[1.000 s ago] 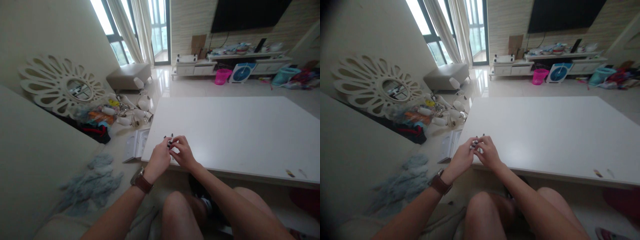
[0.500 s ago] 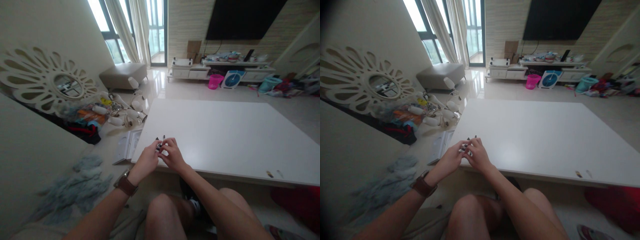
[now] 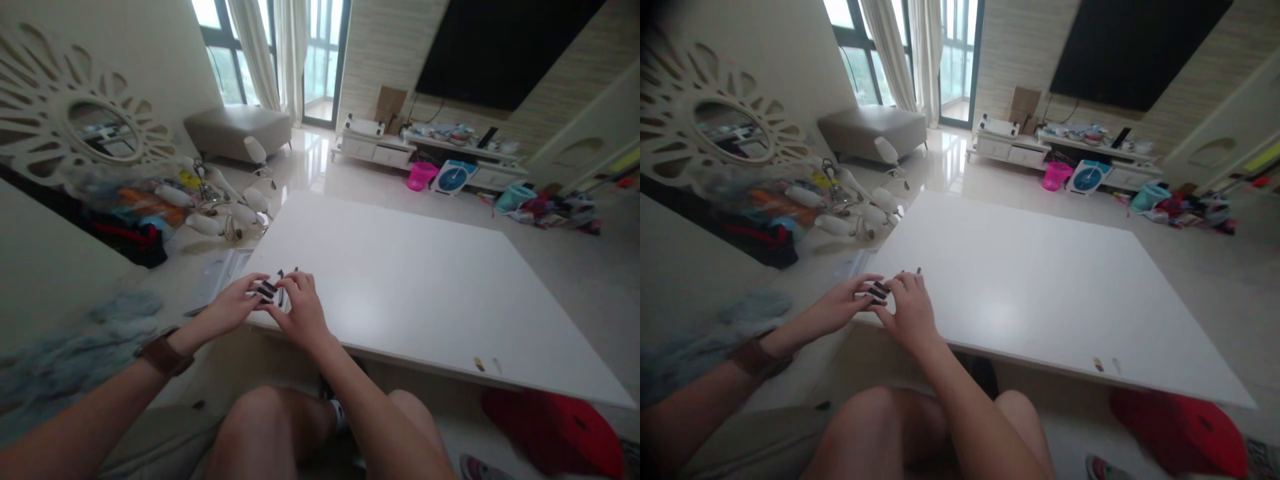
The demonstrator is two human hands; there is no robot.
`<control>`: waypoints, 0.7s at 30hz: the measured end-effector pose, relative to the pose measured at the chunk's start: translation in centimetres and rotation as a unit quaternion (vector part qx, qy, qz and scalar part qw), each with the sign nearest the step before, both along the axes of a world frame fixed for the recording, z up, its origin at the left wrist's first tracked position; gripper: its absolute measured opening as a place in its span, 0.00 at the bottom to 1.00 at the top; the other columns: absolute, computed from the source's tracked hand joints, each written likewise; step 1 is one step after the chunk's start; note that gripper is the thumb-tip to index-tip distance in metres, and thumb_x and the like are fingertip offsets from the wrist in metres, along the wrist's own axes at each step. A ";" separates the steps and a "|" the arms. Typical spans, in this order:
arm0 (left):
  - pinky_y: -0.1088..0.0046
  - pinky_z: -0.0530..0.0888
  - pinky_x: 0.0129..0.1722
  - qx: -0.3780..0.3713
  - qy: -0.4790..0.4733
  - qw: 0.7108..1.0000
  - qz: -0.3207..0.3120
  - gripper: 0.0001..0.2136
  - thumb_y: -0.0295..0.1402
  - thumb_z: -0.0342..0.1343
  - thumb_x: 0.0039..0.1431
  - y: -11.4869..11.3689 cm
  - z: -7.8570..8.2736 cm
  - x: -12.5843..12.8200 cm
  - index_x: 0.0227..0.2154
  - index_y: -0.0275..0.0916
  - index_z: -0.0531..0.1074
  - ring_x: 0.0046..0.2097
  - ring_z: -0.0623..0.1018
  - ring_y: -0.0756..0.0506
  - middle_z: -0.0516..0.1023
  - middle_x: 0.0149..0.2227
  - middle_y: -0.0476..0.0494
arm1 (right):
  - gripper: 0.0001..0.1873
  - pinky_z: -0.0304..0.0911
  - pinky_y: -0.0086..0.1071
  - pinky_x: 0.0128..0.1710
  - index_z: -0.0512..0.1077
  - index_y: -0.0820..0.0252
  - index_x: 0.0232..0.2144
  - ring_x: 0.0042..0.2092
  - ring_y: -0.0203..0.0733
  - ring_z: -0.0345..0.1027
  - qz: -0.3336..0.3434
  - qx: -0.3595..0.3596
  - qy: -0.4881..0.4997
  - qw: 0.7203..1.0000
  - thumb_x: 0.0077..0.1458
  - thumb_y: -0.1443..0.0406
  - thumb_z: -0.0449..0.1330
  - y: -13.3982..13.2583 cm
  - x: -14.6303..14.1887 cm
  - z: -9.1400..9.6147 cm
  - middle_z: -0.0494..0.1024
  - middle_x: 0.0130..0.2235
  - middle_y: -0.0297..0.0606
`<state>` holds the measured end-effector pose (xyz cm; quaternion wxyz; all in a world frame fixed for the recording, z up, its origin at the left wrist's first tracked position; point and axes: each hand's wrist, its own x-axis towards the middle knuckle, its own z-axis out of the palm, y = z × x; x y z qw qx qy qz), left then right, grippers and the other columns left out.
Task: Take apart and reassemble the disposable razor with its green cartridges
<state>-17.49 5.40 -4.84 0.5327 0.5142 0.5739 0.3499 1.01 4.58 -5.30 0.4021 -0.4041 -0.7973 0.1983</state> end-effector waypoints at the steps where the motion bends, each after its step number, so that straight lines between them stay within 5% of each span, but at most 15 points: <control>1: 0.61 0.80 0.43 -0.014 -0.006 1.000 0.019 0.23 0.33 0.61 0.47 0.2 -0.4 -0.4 0.49 0.36 0.67 0.41 0.82 0.41 0.80 0.41 0.41 | 0.15 0.61 0.42 0.54 0.70 0.59 0.46 0.51 0.49 0.59 -0.008 -0.013 0.001 1.000 0.56 0.64 0.64 0.0 0.2 0.1 0.69 0.47 0.43; 8: 0.70 0.79 0.37 -0.079 0.021 0.984 0.156 0.22 0.24 0.62 0.43 1.1 -3.9 -2.1 0.45 0.37 0.69 0.34 0.83 0.45 0.78 0.32 0.46 | 0.12 0.60 0.43 0.55 0.71 0.57 0.41 0.51 0.49 0.58 -0.054 -0.122 0.002 0.991 0.51 0.68 0.63 0.7 2.1 -0.4 0.67 0.46 0.42; 12: 0.72 0.78 0.33 -0.100 0.024 0.981 0.165 0.18 0.27 0.63 0.43 0.8 -5.2 -2.1 0.41 0.37 0.69 0.32 0.82 0.45 0.79 0.30 0.46 | 0.07 0.61 0.44 0.54 0.72 0.58 0.36 0.50 0.49 0.58 -0.046 -0.142 -0.012 0.989 0.53 0.67 0.62 0.8 3.0 -0.8 0.69 0.44 0.42; 18: 0.78 0.71 0.26 -0.095 0.050 0.979 0.175 0.16 0.30 0.65 0.42 0.3 -5.8 -1.5 0.34 0.37 0.68 0.30 0.79 0.48 0.79 0.28 0.46 | 0.04 0.64 0.46 0.48 0.73 0.57 0.34 0.49 0.52 0.61 0.025 -0.143 -0.109 0.983 0.53 0.67 0.61 -0.5 3.6 -1.2 0.73 0.42 0.45; 21: 0.75 0.74 0.30 -0.103 0.028 0.977 0.186 0.15 0.32 0.65 0.43 0.0 -5.2 -0.4 0.34 0.37 0.68 0.33 0.80 0.47 0.80 0.32 0.44 | 0.06 0.65 0.46 0.46 0.73 0.57 0.36 0.49 0.53 0.62 0.040 -0.137 -0.139 0.980 0.53 0.66 0.61 -0.9 3.8 -1.3 0.74 0.42 0.45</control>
